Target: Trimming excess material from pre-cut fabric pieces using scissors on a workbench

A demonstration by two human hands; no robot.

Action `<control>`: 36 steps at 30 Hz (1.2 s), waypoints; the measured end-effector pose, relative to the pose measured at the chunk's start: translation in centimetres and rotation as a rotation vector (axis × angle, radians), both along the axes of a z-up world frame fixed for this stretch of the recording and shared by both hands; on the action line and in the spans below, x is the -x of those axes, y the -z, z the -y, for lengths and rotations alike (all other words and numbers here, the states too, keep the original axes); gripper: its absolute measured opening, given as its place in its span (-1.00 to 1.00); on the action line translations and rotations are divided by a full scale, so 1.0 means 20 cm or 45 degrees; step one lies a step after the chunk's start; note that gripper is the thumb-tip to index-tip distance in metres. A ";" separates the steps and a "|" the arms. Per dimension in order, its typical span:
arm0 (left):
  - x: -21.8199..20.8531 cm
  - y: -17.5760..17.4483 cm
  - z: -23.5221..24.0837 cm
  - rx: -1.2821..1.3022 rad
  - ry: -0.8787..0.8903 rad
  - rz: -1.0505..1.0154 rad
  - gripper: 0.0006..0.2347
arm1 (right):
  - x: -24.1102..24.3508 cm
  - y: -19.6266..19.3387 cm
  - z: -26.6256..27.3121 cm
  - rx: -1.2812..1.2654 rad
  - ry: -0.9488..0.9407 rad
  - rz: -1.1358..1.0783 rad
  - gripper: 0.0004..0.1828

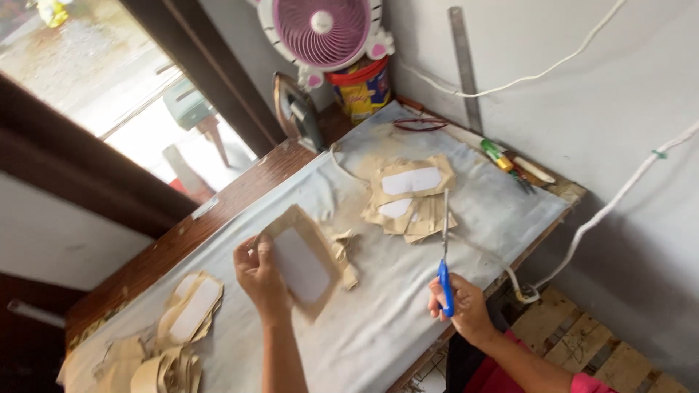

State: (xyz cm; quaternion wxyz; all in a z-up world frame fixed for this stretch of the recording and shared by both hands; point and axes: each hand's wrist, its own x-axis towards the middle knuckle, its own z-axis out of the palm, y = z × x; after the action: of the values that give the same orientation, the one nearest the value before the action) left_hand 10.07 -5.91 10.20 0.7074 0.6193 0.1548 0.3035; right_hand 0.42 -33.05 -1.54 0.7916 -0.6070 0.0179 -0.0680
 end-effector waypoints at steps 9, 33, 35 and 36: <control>0.40 0.22 -0.43 -0.319 0.497 -1.108 -0.47 | 0.03 -0.05 -0.02 0.081 -0.017 0.145 -0.78; 1.30 0.85 -0.19 1.301 1.122 0.421 -0.46 | 0.05 -0.05 -0.05 0.233 0.060 0.057 -0.70; 1.26 0.68 -0.18 1.234 1.116 0.507 -0.44 | 0.05 -0.06 -0.05 0.227 0.047 0.026 -0.73; 1.22 0.61 -0.17 1.223 1.103 0.517 -0.44 | 0.06 -0.08 -0.06 0.222 0.030 0.032 -0.73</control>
State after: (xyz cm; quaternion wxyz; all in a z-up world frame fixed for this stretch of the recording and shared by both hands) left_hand -14.25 -2.58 -2.01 0.9769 0.1732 -0.1255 0.0005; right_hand -0.84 -31.86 -0.01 0.7351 -0.6724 0.0092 -0.0862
